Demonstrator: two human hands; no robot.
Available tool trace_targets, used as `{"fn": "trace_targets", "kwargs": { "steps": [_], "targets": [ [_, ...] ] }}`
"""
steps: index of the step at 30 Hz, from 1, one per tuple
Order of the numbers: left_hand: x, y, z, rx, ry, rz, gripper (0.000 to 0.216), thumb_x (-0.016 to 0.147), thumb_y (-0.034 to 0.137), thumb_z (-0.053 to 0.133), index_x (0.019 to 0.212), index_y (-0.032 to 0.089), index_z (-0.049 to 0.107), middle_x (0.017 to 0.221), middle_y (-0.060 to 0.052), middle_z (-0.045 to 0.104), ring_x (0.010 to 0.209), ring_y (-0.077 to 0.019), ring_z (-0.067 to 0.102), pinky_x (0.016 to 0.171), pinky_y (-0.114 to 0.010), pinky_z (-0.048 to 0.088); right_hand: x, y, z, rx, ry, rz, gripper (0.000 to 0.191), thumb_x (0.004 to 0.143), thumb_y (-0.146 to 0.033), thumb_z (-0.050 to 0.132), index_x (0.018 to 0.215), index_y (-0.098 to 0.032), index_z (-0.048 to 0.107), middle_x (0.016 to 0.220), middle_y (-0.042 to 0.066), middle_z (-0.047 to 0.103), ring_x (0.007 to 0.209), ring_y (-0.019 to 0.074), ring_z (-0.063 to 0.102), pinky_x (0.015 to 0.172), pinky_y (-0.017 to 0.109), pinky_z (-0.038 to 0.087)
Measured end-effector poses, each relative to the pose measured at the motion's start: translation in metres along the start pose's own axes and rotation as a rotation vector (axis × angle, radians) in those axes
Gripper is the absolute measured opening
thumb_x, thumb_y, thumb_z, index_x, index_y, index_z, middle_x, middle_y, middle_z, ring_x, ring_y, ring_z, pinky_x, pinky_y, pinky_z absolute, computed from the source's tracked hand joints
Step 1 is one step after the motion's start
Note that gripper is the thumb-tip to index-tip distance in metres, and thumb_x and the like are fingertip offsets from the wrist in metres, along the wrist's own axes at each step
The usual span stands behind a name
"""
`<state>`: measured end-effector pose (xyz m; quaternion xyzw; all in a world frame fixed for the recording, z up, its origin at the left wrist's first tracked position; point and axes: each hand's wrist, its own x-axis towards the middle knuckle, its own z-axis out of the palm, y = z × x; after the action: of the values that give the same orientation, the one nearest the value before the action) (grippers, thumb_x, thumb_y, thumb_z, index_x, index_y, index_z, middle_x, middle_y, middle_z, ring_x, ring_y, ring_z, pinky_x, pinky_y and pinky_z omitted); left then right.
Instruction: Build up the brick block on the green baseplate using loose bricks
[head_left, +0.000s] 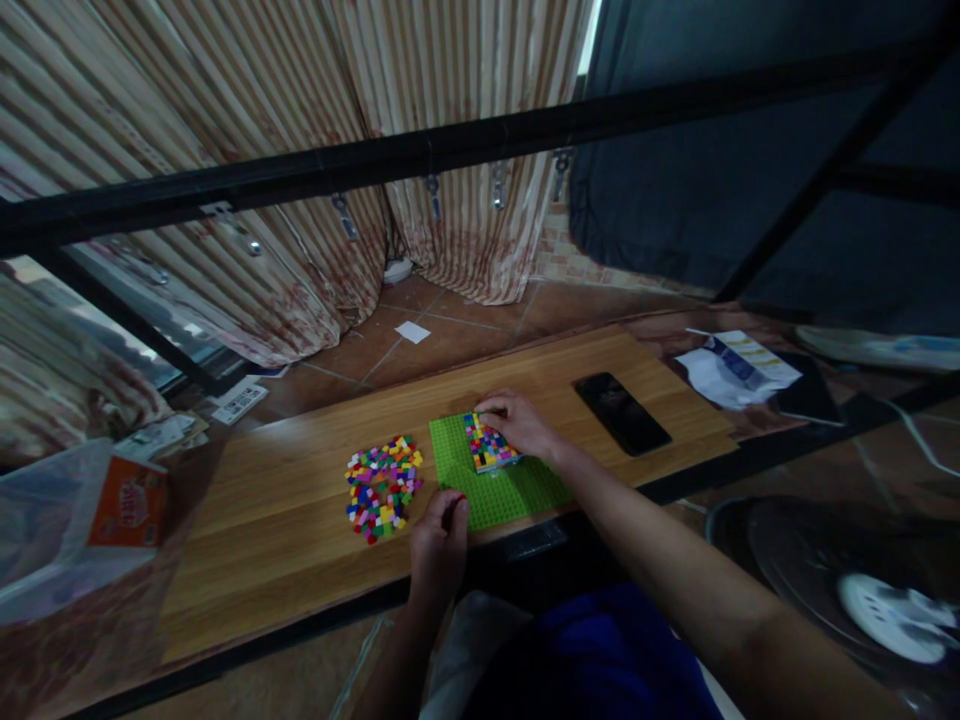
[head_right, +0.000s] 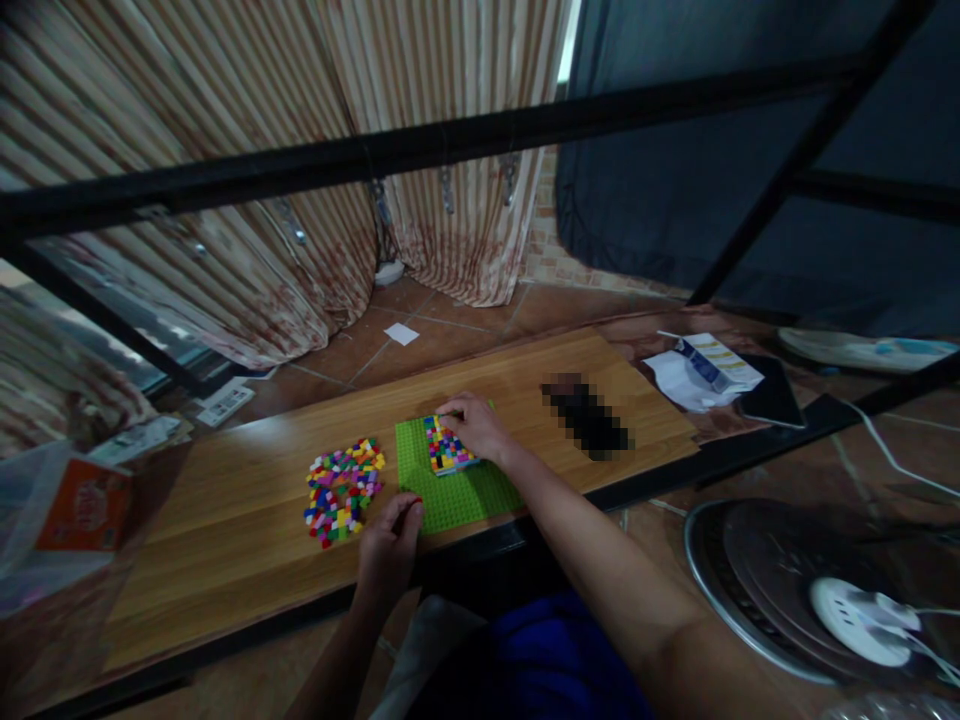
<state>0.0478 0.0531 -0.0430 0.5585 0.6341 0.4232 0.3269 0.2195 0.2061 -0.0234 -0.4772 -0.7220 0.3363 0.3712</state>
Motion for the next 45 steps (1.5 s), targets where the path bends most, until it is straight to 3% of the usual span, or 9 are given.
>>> {"fn": "trace_targets", "kwargs": {
  "steps": [5,20,23,25,29,36,45],
  "targets": [
    [0.001,0.0,0.0,-0.006,-0.003,0.003,0.014,0.085,0.032,0.057,0.088,0.021,0.065,0.079,-0.002,0.069,0.073,-0.0187,0.065,0.071,-0.03,0.05,0.002,-0.006,-0.004,-0.013,-0.061,0.026,0.016,0.082,-0.015,0.062,0.09,-0.021,0.075,0.095,0.003,0.072,0.089,0.0168,0.066,0.085,0.031,0.05],
    [0.003,-0.005,0.001,-0.031,-0.004,0.003,0.018,0.085,0.035,0.057,0.088,0.02,0.065,0.077,-0.003,0.069,0.073,-0.0195,0.065,0.069,-0.031,0.051,0.003,-0.013,-0.009,-0.107,-0.14,-0.015,0.018,0.083,-0.015,0.062,0.092,-0.022,0.075,0.095,0.002,0.075,0.088,0.0174,0.069,0.084,0.03,0.051],
    [0.003,-0.014,0.002,-0.092,-0.01,0.007,0.022,0.086,0.038,0.056,0.093,0.02,0.066,0.082,-0.004,0.07,0.079,-0.0203,0.066,0.073,-0.032,0.052,-0.006,-0.014,-0.011,-0.085,-0.059,-0.044,0.025,0.085,-0.021,0.062,0.108,-0.022,0.071,0.103,0.004,0.074,0.094,0.0185,0.067,0.088,0.034,0.051],
    [0.002,-0.017,0.003,-0.132,-0.011,-0.023,0.025,0.086,0.04,0.056,0.096,0.02,0.066,0.084,-0.005,0.07,0.08,-0.0206,0.067,0.073,-0.032,0.053,-0.015,-0.016,-0.011,-0.072,0.08,-0.07,0.029,0.087,-0.024,0.059,0.114,-0.02,0.067,0.107,0.006,0.071,0.099,0.0193,0.065,0.092,0.036,0.049],
    [0.003,-0.019,0.004,-0.172,-0.022,-0.086,0.028,0.087,0.04,0.055,0.101,0.019,0.065,0.086,-0.006,0.07,0.076,-0.0195,0.067,0.071,-0.032,0.054,-0.042,-0.03,-0.008,-0.052,0.304,-0.12,0.024,0.092,-0.025,0.051,0.107,-0.019,0.069,0.103,0.008,0.07,0.101,0.0203,0.063,0.093,0.038,0.048],
    [0.002,-0.018,0.005,-0.186,-0.005,-0.045,0.026,0.087,0.038,0.055,0.101,0.019,0.066,0.082,-0.004,0.068,0.074,-0.0179,0.065,0.07,-0.029,0.052,-0.093,-0.055,0.016,-0.105,0.122,-0.247,0.023,0.094,-0.019,0.05,0.102,-0.024,0.071,0.096,0.005,0.07,0.094,0.0199,0.062,0.088,0.037,0.048],
    [0.001,-0.007,-0.002,-0.129,-0.039,0.041,0.023,0.09,0.034,0.051,0.096,0.018,0.066,0.078,-0.002,0.066,0.073,-0.016,0.061,0.069,-0.026,0.048,-0.104,-0.054,0.036,-0.194,-0.031,-0.288,0.019,0.093,-0.017,0.053,0.102,-0.023,0.069,0.095,0.006,0.068,0.093,0.0204,0.058,0.085,0.036,0.048]
  ]
}}
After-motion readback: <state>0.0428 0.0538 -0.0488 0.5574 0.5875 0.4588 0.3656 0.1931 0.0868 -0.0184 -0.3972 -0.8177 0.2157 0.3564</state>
